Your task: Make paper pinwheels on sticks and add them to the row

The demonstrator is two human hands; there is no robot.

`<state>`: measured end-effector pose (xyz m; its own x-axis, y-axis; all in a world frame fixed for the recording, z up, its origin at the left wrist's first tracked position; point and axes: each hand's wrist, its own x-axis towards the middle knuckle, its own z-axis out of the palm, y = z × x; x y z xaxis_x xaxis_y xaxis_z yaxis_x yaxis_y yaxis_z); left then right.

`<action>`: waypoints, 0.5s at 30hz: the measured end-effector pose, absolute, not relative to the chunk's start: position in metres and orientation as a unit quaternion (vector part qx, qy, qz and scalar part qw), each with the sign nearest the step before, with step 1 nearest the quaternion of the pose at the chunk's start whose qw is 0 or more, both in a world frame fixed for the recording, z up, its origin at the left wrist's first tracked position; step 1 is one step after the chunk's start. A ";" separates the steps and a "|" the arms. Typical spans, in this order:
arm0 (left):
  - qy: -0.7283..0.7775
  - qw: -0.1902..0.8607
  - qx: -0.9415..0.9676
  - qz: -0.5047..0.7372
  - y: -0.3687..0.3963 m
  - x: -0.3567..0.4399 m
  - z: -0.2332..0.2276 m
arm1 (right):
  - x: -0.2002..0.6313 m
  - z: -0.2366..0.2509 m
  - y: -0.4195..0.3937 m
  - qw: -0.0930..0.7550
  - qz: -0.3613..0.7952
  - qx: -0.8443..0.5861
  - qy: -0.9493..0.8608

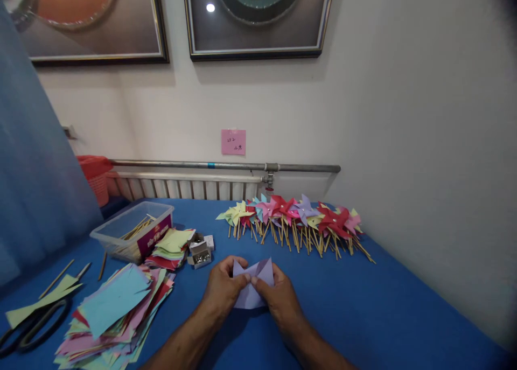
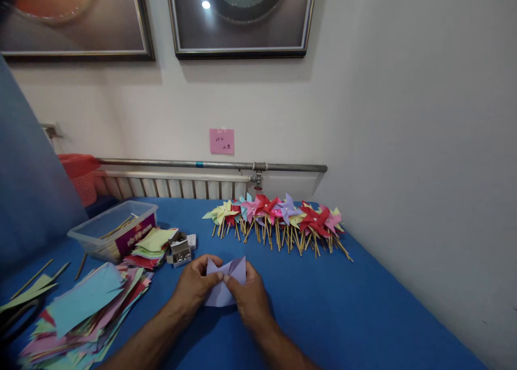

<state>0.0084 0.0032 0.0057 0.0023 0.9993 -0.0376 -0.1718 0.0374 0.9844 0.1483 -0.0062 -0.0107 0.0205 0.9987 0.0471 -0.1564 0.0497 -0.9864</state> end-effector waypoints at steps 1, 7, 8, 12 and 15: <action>0.469 0.547 0.447 0.531 0.003 0.008 0.006 | 0.148 -0.008 -0.008 0.552 0.522 -0.452 -0.468; 0.475 0.536 0.457 0.527 0.005 0.007 0.006 | 0.149 -0.012 -0.005 0.560 0.536 -0.430 -0.462; 0.474 0.537 0.458 0.527 0.006 0.006 0.006 | 0.150 -0.016 -0.002 0.563 0.542 -0.421 -0.460; 0.465 0.546 0.454 0.528 0.008 0.004 0.006 | 0.153 -0.024 0.005 0.562 0.584 -0.387 -0.440; 0.463 0.548 0.451 0.532 0.008 0.003 0.007 | 0.152 -0.022 0.002 0.562 0.602 -0.375 -0.425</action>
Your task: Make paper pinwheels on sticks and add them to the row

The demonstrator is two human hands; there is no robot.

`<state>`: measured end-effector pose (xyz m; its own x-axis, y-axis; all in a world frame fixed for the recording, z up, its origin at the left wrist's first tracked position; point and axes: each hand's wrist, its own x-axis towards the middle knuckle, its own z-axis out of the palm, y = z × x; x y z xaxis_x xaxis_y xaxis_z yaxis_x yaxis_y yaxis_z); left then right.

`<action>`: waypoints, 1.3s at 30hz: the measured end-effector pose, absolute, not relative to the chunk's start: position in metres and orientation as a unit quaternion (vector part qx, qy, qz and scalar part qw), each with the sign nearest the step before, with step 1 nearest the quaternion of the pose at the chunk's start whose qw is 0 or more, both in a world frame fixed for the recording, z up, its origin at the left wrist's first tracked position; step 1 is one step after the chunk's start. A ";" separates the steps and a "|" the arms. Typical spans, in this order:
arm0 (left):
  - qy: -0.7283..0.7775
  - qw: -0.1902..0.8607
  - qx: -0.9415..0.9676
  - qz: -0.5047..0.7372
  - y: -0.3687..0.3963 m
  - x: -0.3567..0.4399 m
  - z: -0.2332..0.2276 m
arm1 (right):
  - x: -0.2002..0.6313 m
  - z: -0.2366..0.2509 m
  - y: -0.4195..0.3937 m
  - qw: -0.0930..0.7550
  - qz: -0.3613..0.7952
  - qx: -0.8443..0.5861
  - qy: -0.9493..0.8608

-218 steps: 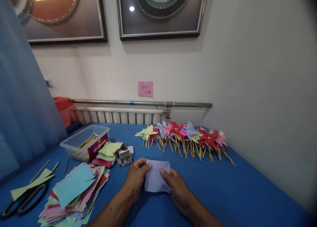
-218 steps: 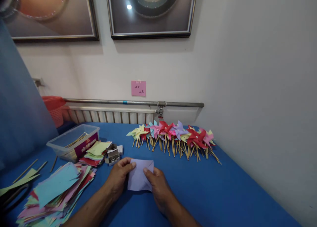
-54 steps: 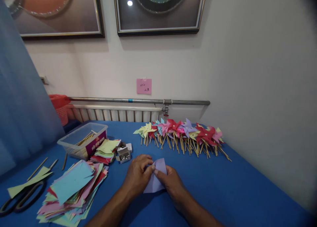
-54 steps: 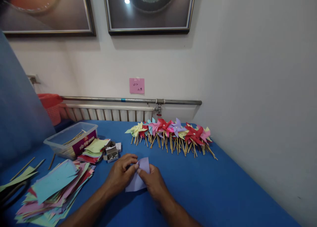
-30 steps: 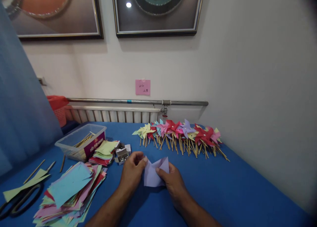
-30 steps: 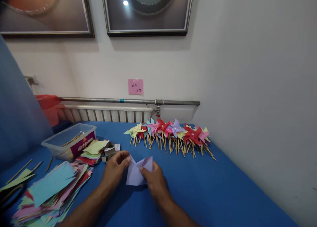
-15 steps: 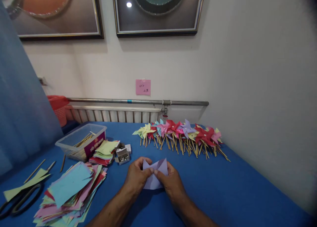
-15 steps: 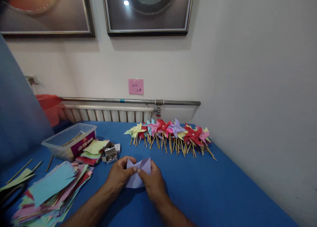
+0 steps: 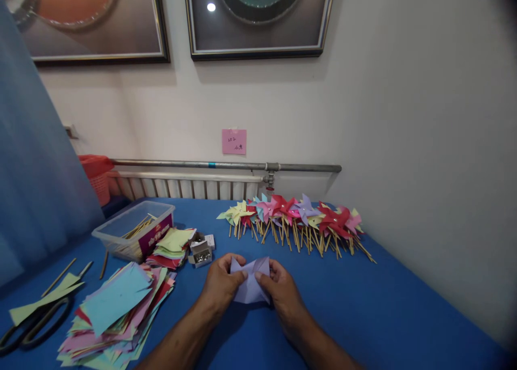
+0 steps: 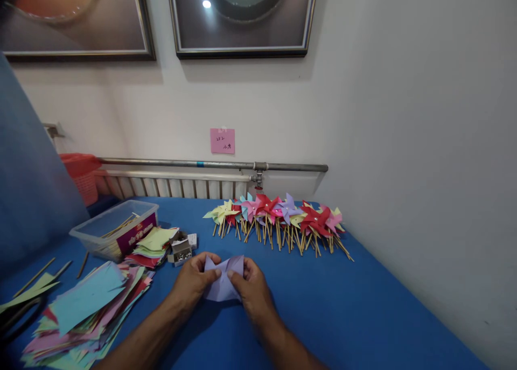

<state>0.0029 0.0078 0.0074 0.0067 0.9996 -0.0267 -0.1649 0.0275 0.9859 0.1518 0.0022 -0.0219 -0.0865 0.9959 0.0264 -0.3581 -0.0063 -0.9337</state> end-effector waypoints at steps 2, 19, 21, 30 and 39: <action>0.460 0.554 0.448 0.530 0.007 0.003 0.009 | 0.150 -0.019 -0.001 0.558 0.617 -0.360 -0.422; 0.497 0.337 0.695 0.396 -0.006 -0.003 0.014 | 0.169 0.014 -0.022 0.388 0.124 -0.453 -0.793; 0.499 0.323 0.709 0.380 -0.008 -0.003 0.019 | 0.168 0.013 -0.021 0.370 0.122 -0.453 -0.802; 0.470 0.295 0.742 0.375 -0.015 -0.002 0.028 | 0.167 0.017 -0.019 0.362 0.157 -0.462 -0.794; 0.447 0.452 0.555 0.537 -0.004 -0.007 0.031 | 0.164 0.017 -0.012 0.524 0.419 -0.453 -0.588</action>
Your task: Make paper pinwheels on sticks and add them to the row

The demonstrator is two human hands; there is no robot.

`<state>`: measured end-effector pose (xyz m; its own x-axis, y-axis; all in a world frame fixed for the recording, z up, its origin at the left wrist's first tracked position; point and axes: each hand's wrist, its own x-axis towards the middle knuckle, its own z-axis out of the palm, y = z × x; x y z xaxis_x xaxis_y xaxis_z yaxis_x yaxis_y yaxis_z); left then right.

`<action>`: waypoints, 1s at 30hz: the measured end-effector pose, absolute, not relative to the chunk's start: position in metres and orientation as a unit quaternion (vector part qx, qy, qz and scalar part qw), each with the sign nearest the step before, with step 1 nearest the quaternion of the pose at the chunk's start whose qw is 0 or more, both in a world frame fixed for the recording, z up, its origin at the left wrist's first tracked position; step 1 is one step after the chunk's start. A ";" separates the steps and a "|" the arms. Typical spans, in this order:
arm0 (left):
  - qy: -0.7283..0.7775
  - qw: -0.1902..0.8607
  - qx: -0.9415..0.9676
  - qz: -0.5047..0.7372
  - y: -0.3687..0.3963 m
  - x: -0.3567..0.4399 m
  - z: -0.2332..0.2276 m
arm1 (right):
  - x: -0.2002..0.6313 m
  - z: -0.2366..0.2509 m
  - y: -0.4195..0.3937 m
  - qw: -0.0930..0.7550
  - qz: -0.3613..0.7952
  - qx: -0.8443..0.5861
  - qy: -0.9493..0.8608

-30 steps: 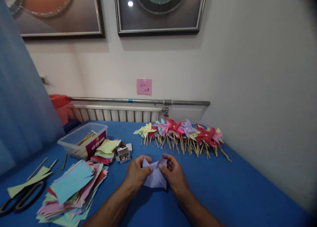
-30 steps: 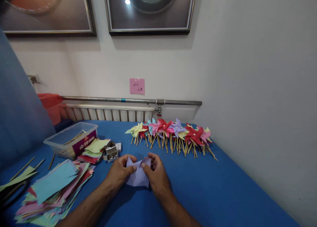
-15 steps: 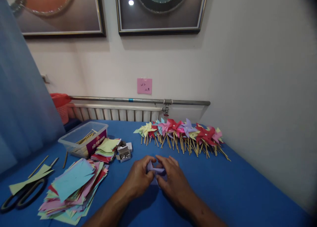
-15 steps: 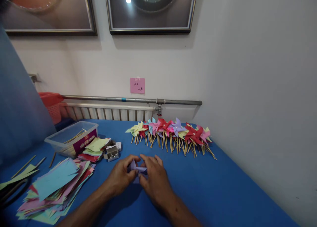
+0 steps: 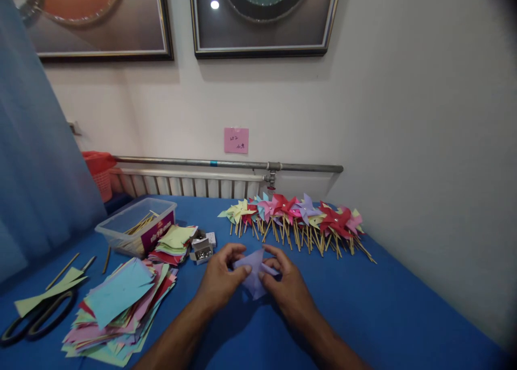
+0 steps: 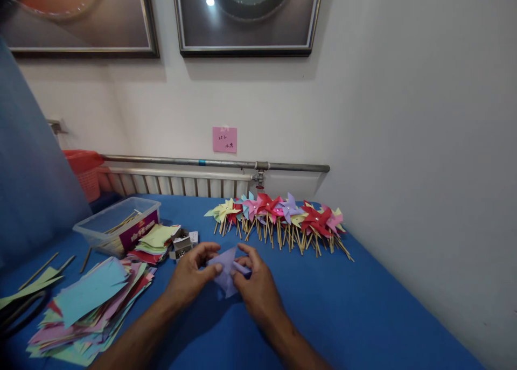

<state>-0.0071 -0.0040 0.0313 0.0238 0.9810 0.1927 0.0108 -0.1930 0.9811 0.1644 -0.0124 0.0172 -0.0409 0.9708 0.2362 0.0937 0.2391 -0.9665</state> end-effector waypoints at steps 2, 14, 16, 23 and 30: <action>0.434 0.499 0.488 0.569 0.000 -0.009 0.031 | 0.165 0.013 -0.007 0.562 0.481 -0.439 -0.510; 0.384 0.582 0.423 0.579 -0.006 0.020 0.015 | 0.150 0.003 -0.010 0.594 0.542 -0.420 -0.420; 0.402 0.568 0.424 0.579 -0.006 0.019 0.016 | 0.147 0.002 -0.011 0.595 0.537 -0.425 -0.420; 0.429 0.533 0.443 0.579 -0.001 0.017 0.009 | 0.145 0.002 -0.012 0.581 0.536 -0.429 -0.437; 0.448 0.516 0.461 0.566 0.001 0.013 0.010 | 0.145 0.006 -0.015 0.553 0.579 -0.404 -0.443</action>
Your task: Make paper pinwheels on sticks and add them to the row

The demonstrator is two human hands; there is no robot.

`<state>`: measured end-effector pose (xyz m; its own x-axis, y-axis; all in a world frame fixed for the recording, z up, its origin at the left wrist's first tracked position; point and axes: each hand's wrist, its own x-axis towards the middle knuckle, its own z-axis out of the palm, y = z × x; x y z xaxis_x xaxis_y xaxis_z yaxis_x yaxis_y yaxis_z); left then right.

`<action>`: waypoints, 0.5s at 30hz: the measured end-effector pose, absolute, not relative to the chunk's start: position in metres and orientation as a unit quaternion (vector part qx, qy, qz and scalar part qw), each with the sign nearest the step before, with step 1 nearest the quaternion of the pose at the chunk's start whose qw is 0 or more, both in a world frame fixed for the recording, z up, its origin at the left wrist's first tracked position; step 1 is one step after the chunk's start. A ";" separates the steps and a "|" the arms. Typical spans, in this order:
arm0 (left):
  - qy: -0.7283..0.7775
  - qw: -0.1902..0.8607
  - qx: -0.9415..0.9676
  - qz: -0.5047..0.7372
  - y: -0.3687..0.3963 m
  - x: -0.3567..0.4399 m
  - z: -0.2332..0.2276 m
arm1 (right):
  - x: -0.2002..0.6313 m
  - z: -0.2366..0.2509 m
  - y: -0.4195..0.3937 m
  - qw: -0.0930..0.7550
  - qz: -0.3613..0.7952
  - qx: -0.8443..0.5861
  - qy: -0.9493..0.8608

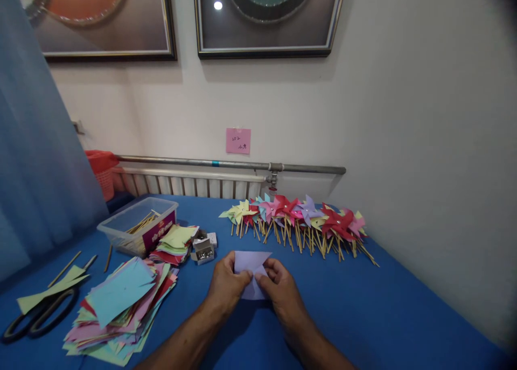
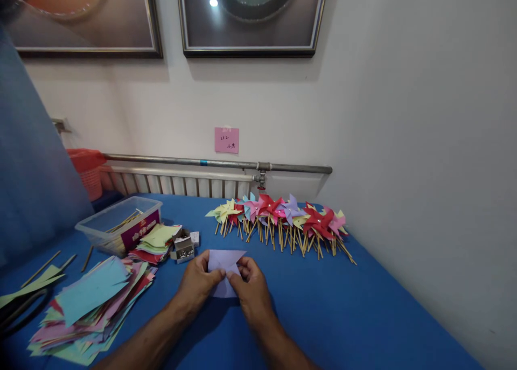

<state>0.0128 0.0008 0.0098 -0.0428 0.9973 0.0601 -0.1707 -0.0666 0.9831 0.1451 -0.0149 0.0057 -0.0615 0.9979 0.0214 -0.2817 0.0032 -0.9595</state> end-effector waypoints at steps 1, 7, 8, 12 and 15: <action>0.449 0.517 0.463 0.563 0.001 0.012 0.010 | 0.146 0.006 -0.015 0.546 0.585 -0.406 -0.441; 0.444 0.514 0.486 0.550 0.001 0.011 0.009 | 0.151 0.006 -0.017 0.512 0.588 -0.421 -0.463; 0.444 0.513 0.490 0.547 0.000 0.011 0.009 | 0.151 0.007 -0.018 0.508 0.593 -0.418 -0.464; 0.435 0.513 0.503 0.543 0.000 0.012 0.009 | 0.150 0.011 -0.018 0.501 0.604 -0.419 -0.457; 0.429 0.518 0.509 0.537 0.000 0.012 0.009 | 0.151 0.012 -0.019 0.494 0.608 -0.423 -0.455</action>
<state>0.0116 0.0003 0.0086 0.0548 0.9932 0.1028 -0.1195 -0.0957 0.9882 0.1512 -0.0190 0.0121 -0.1537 0.9860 -0.0653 -0.2152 -0.0979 -0.9717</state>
